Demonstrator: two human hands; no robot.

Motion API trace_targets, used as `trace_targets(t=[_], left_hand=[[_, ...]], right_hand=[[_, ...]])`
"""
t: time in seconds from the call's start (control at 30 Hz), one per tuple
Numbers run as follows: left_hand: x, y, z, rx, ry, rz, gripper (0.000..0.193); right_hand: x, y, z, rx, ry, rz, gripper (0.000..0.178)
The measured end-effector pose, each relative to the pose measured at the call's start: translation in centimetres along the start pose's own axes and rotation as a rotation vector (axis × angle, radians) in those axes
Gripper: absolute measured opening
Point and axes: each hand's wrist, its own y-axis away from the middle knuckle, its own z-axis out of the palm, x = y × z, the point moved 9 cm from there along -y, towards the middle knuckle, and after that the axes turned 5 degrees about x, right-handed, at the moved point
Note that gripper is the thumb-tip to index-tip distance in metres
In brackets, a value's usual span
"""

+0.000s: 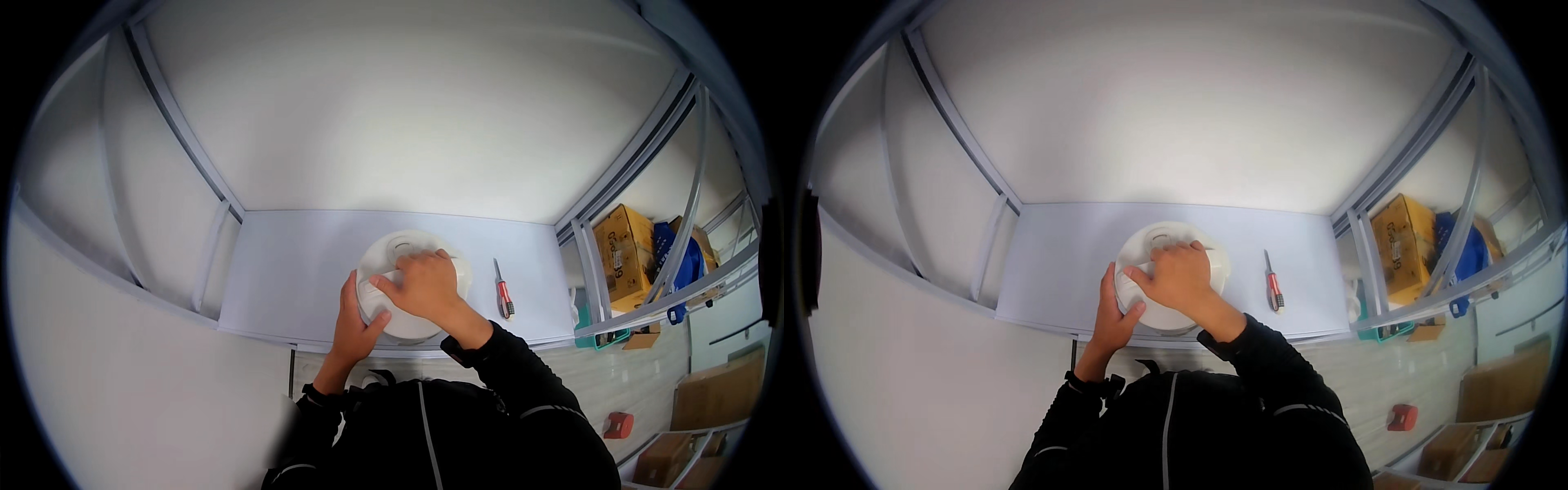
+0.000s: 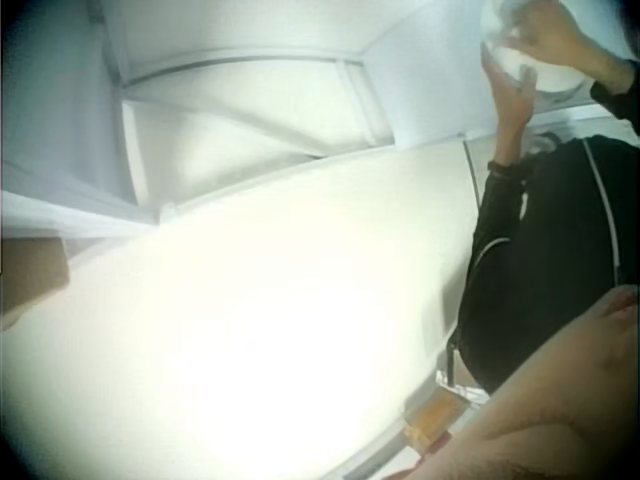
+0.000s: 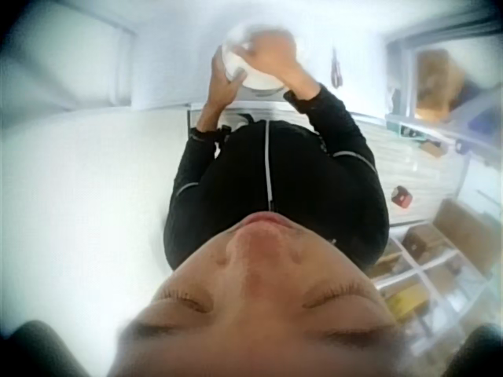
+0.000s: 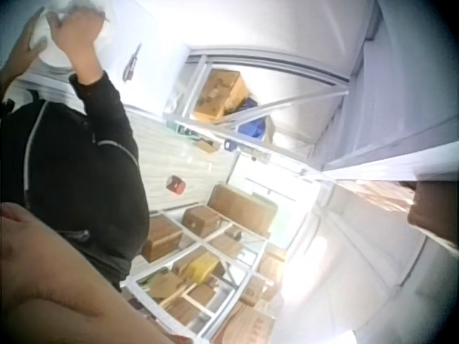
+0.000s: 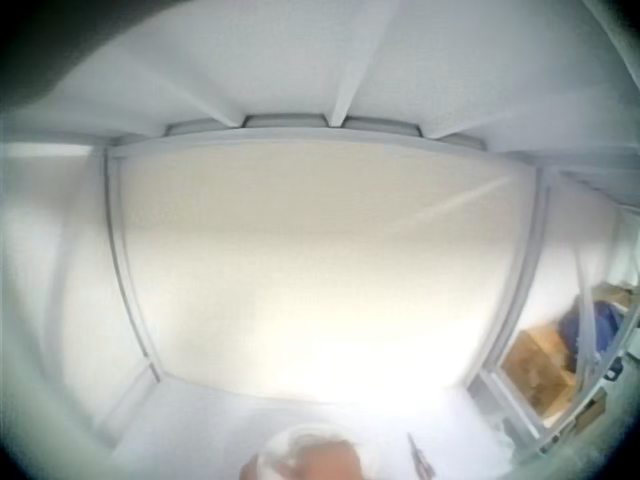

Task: The person assembles a white rice cooker by screwing a socket into the base, inserting a red wire, and attaching the inner pot and lid. The person then repeats the process on a second unit, using a screwdriver to secure the socket and wire.

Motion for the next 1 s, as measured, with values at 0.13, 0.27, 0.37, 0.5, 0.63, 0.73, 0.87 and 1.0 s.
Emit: trace_targets(t=[0.13, 0.27, 0.37, 0.5, 0.63, 0.73, 0.87, 1.0], left_hand=[[0.4, 0.0, -0.5, 0.067, 0.057, 0.036, 0.101], [1.7, -0.4, -1.7, 0.130, 0.227, 0.097, 0.104], [4.2, -0.5, -2.7, 0.167, 0.238, 0.124, 0.094], [6.1, -0.8, -2.1, -0.008, 0.081, 0.132, 0.059], [7.8, -1.6, -0.1, -0.075, 0.028, 0.117, 0.035], [10.4, -2.2, 1.8, -0.018, -0.046, 0.352, 0.037], [14.5, -2.6, 5.1, 0.035, -0.264, 0.661, 0.035], [15.6, -2.2, 9.0, 0.035, -0.399, 0.727, 0.032]], right_hand=[[-1.4, -0.5, -1.6, 0.122, 0.013, -0.057, 0.051], [-2.3, -0.9, -3.3, 0.164, -0.075, -0.032, 0.046], [-2.5, -0.8, -5.3, 0.188, -0.221, -0.044, 0.042], [-2.3, 0.5, -8.1, 0.223, -0.356, -0.229, 0.035], [0.0, 2.5, -10.0, 0.246, -0.411, -0.346, 0.034], [2.1, 4.0, -11.2, 0.277, -0.458, -0.348, 0.038], [8.2, 7.9, -10.3, 0.140, -0.579, -0.218, 0.060], [14.4, 12.5, -10.8, 0.206, -0.871, -0.020, 0.063]])
